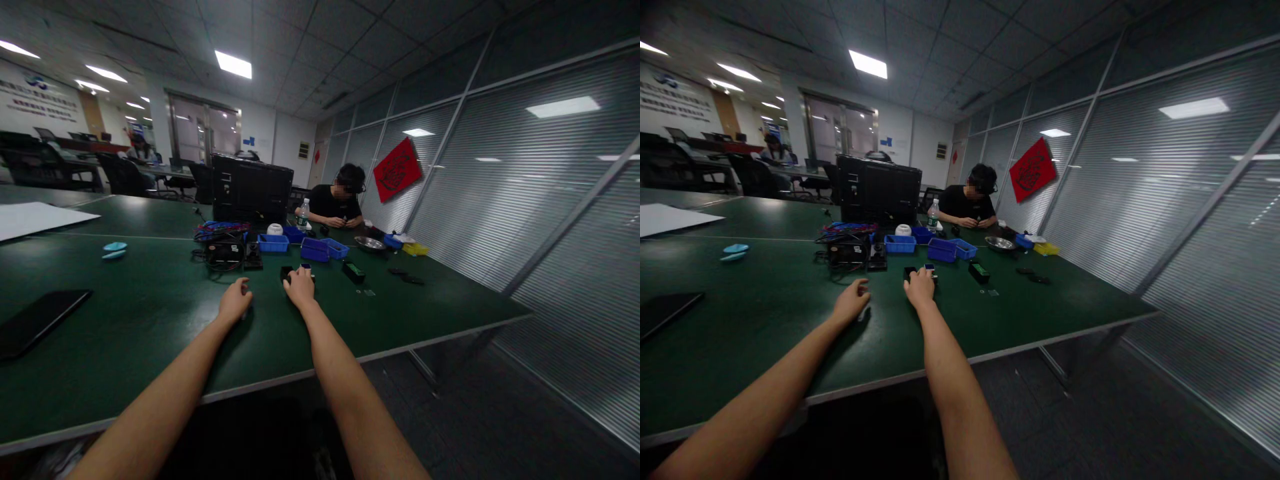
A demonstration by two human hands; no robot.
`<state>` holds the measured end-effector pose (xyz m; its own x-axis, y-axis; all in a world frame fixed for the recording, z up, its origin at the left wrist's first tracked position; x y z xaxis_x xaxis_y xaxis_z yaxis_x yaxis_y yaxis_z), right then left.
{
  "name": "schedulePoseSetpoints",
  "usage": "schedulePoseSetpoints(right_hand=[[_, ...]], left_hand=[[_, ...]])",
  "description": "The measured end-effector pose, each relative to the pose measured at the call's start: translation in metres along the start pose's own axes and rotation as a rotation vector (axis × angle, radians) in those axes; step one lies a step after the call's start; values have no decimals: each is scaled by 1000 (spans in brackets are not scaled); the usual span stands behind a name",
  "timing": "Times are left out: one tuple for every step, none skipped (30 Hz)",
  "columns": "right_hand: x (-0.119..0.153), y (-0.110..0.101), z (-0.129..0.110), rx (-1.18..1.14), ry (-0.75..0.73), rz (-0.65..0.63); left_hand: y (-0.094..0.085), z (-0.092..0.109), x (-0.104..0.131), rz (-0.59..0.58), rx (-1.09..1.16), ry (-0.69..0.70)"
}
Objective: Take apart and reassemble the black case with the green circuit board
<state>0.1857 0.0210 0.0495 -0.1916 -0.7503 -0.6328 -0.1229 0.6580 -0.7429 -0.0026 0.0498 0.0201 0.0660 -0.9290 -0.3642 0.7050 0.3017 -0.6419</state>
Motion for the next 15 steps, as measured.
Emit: schedulePoseSetpoints(right_hand=[[-2,0,4,-13,13,34],[-4,-2,8,-27,33,76],[-5,-4,13,-35,67,123],[-7,-6,19,-33,114,169],[-9,-8,25,-20,168,204],[-10,-10,31,-4,220,214],[-11,-10,36,7,260,195],[-12,-9,40,10,287,160],[-12,-8,43,3,299,118],[-12,-6,46,-11,303,85],[-12,-5,47,-27,303,65],[-12,-3,49,-39,303,58],[-12,-2,50,-47,305,55],[-12,-1,51,-48,308,47],[-11,1,52,-45,312,33]], left_hand=[[-1,0,0,-3,-2,-3],[-1,1,0,-4,-2,-6],[-1,1,1,-4,0,-7],[-2,1,1,-3,2,-6],[-2,1,1,0,5,-5],[-2,1,1,1,6,-3],[-1,1,1,2,7,0],[-1,1,1,2,8,2],[0,0,0,3,9,4],[0,-1,0,3,9,4],[1,-1,0,3,9,4],[1,-1,0,1,8,4],[1,-1,0,1,8,4],[1,-1,0,0,8,6],[1,-1,0,-1,7,8]])
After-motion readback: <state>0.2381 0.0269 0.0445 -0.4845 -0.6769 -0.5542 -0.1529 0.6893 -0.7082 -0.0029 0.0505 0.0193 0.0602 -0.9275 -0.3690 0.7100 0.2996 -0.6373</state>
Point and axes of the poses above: each hand's wrist, its own x-axis away from the middle knuckle, its own y-axis out of the palm, z = x × y, the point moved 3 cm from there along -x, towards the middle knuckle, and after that the axes turned 14 degrees about z, right-handed, at the moved point
